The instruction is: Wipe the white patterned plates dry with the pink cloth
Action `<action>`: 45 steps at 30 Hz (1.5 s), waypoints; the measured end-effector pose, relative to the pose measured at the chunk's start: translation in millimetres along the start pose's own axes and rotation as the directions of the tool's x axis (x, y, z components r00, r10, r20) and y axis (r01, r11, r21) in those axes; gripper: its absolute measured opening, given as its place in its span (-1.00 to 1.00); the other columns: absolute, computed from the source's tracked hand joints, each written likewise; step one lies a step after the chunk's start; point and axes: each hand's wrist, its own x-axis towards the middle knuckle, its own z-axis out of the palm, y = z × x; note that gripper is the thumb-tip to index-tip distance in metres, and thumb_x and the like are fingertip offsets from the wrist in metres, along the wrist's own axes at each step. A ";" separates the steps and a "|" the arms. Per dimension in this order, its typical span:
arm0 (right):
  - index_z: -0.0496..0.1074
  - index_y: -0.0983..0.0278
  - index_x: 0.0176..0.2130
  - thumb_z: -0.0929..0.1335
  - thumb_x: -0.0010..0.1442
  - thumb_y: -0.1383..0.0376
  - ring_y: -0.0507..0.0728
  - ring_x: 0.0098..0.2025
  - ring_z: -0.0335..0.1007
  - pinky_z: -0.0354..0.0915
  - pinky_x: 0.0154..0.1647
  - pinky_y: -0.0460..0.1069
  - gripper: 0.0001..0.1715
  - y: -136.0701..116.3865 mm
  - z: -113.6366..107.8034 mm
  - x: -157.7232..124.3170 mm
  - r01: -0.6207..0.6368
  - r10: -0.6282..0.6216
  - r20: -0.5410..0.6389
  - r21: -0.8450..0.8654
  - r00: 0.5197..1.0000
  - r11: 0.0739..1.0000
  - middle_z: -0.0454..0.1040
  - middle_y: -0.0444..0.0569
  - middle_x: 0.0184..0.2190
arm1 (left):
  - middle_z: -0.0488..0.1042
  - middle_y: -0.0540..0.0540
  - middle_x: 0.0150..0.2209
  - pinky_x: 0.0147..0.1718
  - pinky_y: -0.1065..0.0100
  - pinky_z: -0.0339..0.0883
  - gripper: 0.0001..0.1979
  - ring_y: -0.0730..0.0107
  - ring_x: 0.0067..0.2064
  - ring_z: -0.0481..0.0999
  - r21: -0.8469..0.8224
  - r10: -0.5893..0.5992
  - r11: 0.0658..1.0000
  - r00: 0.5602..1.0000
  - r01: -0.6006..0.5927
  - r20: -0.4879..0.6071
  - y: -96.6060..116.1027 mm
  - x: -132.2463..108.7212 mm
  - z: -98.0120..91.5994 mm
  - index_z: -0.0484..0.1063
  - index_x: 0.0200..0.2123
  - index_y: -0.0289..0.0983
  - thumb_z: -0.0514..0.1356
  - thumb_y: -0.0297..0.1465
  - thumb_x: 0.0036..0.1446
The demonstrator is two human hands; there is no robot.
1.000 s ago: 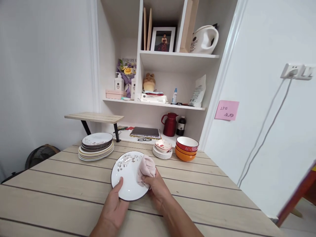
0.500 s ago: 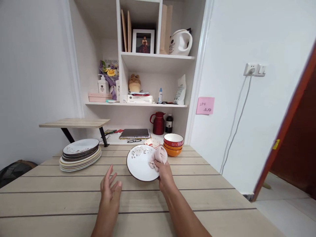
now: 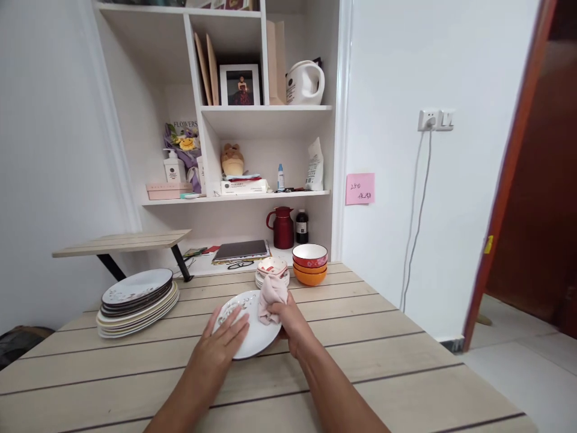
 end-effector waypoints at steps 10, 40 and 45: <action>0.31 0.17 0.06 0.38 -0.16 0.33 0.12 -0.15 0.40 0.32 -0.25 -0.05 -0.27 -12.2 -7.7 12.7 0.490 -0.400 -0.320 0.285 0.859 0.824 0.48 -0.10 -0.09 | 0.48 -0.05 0.07 0.12 0.18 0.30 -0.60 0.24 0.10 0.46 -0.639 -0.460 0.615 0.869 0.461 0.184 9.1 -5.9 9.0 0.47 0.04 -0.12 0.13 -0.44 0.11; 0.51 0.08 -0.03 0.24 0.23 0.14 0.23 -0.02 0.24 0.15 0.08 0.14 -0.61 4.5 -10.7 26.2 0.500 -0.685 -0.002 -0.682 0.729 0.534 0.32 0.01 -0.10 | 0.55 -0.30 -0.04 0.05 0.20 0.37 -0.52 0.09 0.02 0.51 -0.641 -0.549 -0.743 0.371 0.193 0.749 51.2 12.8 1.8 0.46 -0.02 -0.40 0.38 -0.41 -0.05; 0.51 -0.02 -0.06 0.23 0.28 0.26 0.21 0.01 0.21 0.06 0.06 0.15 -0.65 0.4 3.9 15.0 0.575 -0.731 0.187 -0.751 0.656 0.323 0.35 -0.04 -0.01 | 0.56 -0.31 -0.07 0.02 0.22 0.38 -0.54 0.11 -0.01 0.53 -0.634 -0.543 -0.758 0.389 0.154 0.744 52.3 11.3 4.5 0.48 -0.04 -0.39 0.38 -0.42 -0.06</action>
